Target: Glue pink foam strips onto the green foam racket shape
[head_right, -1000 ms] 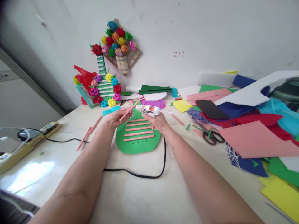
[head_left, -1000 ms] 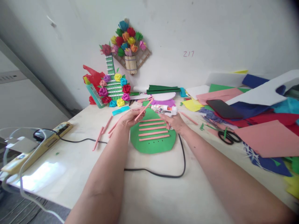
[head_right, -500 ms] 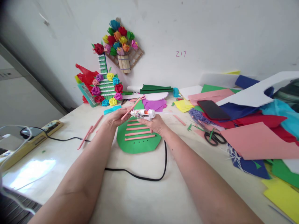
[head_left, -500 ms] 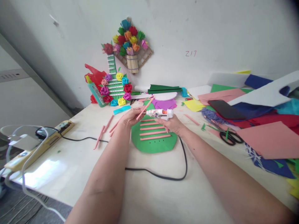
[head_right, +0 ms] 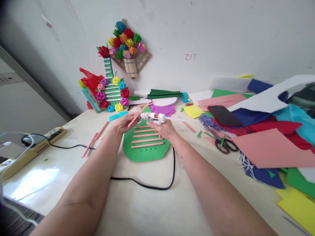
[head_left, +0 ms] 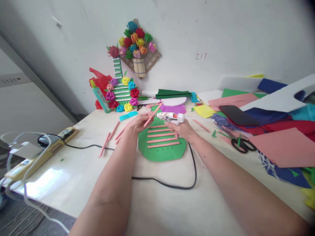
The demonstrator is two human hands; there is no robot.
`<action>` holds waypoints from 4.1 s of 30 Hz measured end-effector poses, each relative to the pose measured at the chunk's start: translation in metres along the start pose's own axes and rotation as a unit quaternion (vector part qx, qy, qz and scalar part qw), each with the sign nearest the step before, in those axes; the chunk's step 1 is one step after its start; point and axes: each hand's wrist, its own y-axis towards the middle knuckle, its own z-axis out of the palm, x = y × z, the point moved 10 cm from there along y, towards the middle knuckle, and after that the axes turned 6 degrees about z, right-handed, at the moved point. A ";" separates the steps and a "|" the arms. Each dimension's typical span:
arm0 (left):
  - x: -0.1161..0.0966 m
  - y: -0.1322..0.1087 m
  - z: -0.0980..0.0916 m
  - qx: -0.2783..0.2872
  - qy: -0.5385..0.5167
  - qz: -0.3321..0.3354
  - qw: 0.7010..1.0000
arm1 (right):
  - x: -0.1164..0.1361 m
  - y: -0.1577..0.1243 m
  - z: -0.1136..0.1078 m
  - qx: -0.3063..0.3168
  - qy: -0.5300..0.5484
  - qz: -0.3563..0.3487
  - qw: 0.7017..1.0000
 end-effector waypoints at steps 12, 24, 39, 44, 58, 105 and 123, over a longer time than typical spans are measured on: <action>-0.002 0.000 0.000 -0.002 0.015 0.007 1.000 | 0.002 0.000 0.000 -0.011 -0.033 0.002 0.999; -0.004 0.001 0.001 -0.011 0.029 0.021 0.999 | 0.010 -0.005 0.010 0.031 -0.042 -0.024 0.998; -0.004 -0.001 -0.005 -0.042 0.037 0.005 0.998 | 0.014 -0.009 0.023 0.086 -0.049 -0.045 0.994; -0.006 -0.001 -0.003 -0.039 0.044 0.017 0.998 | 0.015 -0.010 0.024 0.089 -0.064 -0.044 0.993; -0.008 -0.002 0.002 -0.033 0.046 0.027 0.998 | 0.019 -0.013 0.026 0.078 -0.083 -0.036 0.993; -0.010 -0.001 -0.004 -0.036 0.065 0.034 0.997 | 0.005 -0.002 0.004 0.018 0.024 -0.021 0.999; -0.050 0.024 0.032 -0.002 0.630 0.199 0.751 | -0.053 0.007 -0.066 -0.220 0.370 0.065 0.900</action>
